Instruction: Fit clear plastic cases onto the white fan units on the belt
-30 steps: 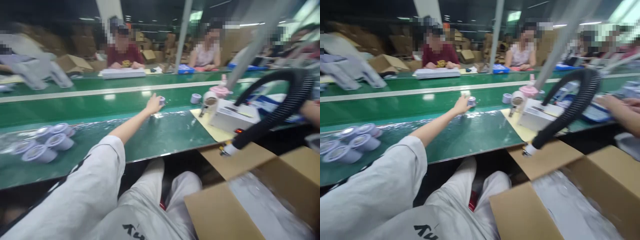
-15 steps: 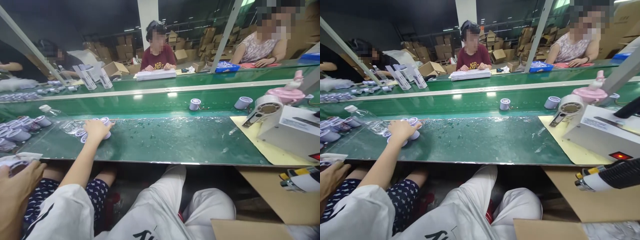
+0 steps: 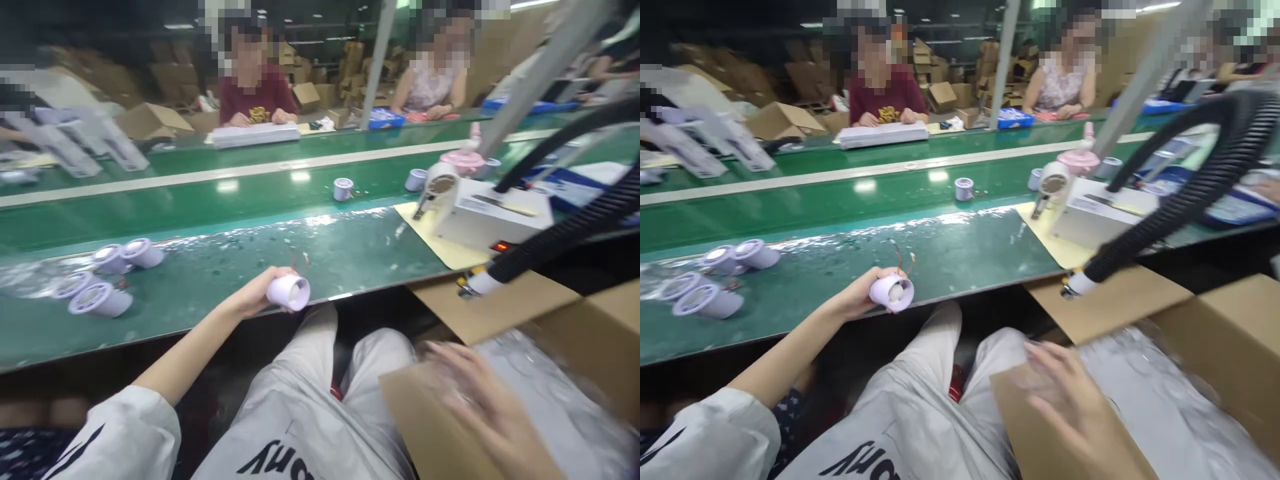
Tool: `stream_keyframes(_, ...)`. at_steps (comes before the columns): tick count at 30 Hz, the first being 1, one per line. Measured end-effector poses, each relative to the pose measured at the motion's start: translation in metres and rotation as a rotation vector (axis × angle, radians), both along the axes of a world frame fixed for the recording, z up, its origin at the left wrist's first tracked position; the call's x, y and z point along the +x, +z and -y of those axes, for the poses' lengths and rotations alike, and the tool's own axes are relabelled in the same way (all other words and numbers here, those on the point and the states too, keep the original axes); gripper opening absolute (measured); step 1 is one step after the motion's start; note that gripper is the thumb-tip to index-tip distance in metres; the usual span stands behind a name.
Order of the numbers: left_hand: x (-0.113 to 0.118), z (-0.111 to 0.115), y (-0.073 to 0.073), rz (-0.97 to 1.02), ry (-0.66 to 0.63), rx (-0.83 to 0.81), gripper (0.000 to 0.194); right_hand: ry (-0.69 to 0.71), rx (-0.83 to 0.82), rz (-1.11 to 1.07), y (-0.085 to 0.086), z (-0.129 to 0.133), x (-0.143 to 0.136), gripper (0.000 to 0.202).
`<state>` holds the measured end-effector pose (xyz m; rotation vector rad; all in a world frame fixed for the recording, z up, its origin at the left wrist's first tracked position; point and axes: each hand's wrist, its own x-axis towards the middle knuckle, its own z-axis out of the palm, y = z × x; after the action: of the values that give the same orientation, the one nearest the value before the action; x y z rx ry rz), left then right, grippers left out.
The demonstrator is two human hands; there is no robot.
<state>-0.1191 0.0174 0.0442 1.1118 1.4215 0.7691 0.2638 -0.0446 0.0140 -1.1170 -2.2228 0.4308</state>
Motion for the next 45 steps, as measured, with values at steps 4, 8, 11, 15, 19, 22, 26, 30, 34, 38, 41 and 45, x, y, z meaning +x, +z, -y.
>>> stream_keyframes(4,0.086,-0.002,-0.014,0.199,-0.456,-0.154,0.036,0.030,0.187,0.187,0.006,-0.003,-0.047,0.050)
stream_keyframes(8,0.122,-0.001,-0.012,0.045,-0.784,0.039,0.026,-0.112,0.165,0.392,0.013,-0.010,-0.058,0.042)
stream_keyframes(11,0.129,0.002,-0.011,-0.138,-0.804,0.347,0.028,-0.102,-0.055,0.306,0.014,-0.005,-0.046,0.025)
stream_keyframes(15,0.130,0.012,-0.018,-0.163,-0.674,0.504,0.045,-0.097,-0.395,-0.085,0.014,0.004,-0.037,0.007)
stream_keyframes(19,0.132,0.016,-0.034,-0.152,-0.640,0.639,0.070,-0.174,-0.529,-0.352,0.016,0.004,-0.040,0.036)
stream_keyframes(22,0.132,0.016,-0.046,-0.115,-0.664,0.686,0.070,-0.255,-0.587,-0.497,0.016,0.001,-0.040,0.034)
stream_keyframes(26,0.130,0.019,-0.049,0.094,-0.699,0.511,0.069,-0.292,-0.689,-0.738,0.014,-0.003,-0.036,0.035)
stream_keyframes(30,0.129,0.025,-0.043,0.352,-0.601,0.201,0.069,-0.124,-0.618,-0.703,0.010,0.002,-0.032,0.021)
stream_keyframes(34,0.127,0.028,-0.039,0.433,-0.562,0.053,0.066,-0.021,-0.272,-0.359,0.003,0.014,-0.030,0.039)
stream_keyframes(38,0.124,0.028,-0.036,0.402,-0.638,0.158,0.071,-0.004,-0.238,-0.355,0.000,0.020,-0.028,0.040)
stream_keyframes(41,0.123,0.029,-0.032,0.411,-0.698,0.277,0.074,0.001,-0.330,-0.408,0.004,0.022,-0.027,0.043)
stream_keyframes(45,0.121,0.031,-0.026,0.370,-0.719,0.336,0.072,-0.001,-0.473,-0.464,0.011,0.023,-0.027,0.041)
